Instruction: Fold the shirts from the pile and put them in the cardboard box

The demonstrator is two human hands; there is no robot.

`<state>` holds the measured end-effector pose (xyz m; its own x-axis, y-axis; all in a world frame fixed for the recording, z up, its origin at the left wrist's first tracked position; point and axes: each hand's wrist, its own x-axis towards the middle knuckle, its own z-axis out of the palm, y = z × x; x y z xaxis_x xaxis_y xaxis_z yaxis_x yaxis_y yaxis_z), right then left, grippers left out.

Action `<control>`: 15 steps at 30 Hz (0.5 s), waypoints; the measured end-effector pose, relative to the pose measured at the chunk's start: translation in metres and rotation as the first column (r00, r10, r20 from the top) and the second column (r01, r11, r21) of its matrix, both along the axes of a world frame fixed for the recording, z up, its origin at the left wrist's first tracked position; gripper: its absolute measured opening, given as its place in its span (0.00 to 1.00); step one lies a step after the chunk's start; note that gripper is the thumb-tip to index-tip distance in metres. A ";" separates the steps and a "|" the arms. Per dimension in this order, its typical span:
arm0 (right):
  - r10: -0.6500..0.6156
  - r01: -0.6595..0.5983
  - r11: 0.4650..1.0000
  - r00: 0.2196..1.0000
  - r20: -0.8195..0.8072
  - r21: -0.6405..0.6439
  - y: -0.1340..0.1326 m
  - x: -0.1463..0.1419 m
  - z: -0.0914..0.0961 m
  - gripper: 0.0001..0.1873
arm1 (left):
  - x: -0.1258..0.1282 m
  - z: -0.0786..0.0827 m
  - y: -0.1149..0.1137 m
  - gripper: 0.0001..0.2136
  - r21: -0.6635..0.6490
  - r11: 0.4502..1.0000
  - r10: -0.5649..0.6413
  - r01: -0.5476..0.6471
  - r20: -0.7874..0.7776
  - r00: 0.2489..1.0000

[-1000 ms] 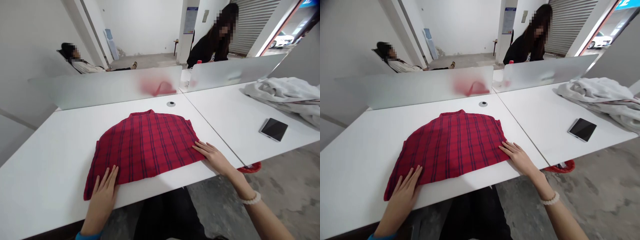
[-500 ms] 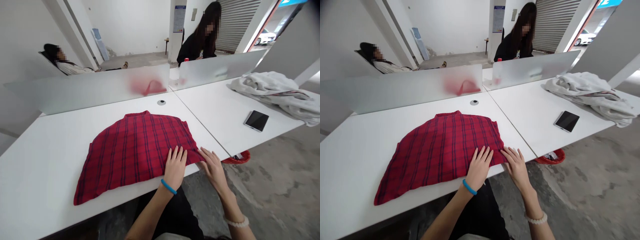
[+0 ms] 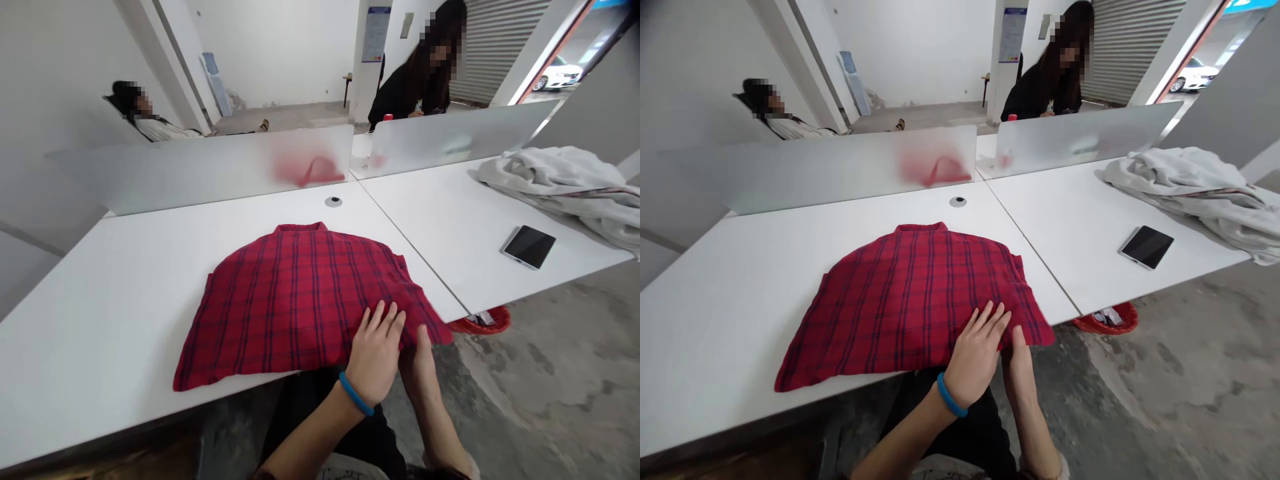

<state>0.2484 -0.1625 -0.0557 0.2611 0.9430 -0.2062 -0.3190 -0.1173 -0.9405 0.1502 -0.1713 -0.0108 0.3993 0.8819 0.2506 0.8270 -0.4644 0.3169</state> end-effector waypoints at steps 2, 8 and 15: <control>-0.100 0.084 0.987 0.989 -0.110 -0.139 0.008 -0.009 0.009 0.26 | -0.004 0.002 -0.003 0.21 0.013 0.997 -0.070 0.071 -0.058 0.996; -0.149 0.113 0.985 0.940 -0.306 -0.132 0.012 -0.023 0.025 0.23 | -0.078 0.032 0.041 0.23 0.114 0.990 0.089 -0.080 -0.081 0.993; -0.311 0.292 0.950 0.905 -0.289 -0.109 0.012 -0.031 0.027 0.23 | -0.148 -0.007 0.105 0.25 -0.042 0.893 0.439 -0.448 -0.134 0.888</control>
<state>0.2174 -0.1505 -0.0290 0.4479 0.8118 -0.3747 -0.6137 -0.0256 -0.7891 0.0021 -0.0667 -0.0176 -0.0149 0.9874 0.1578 0.9748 -0.0208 0.2222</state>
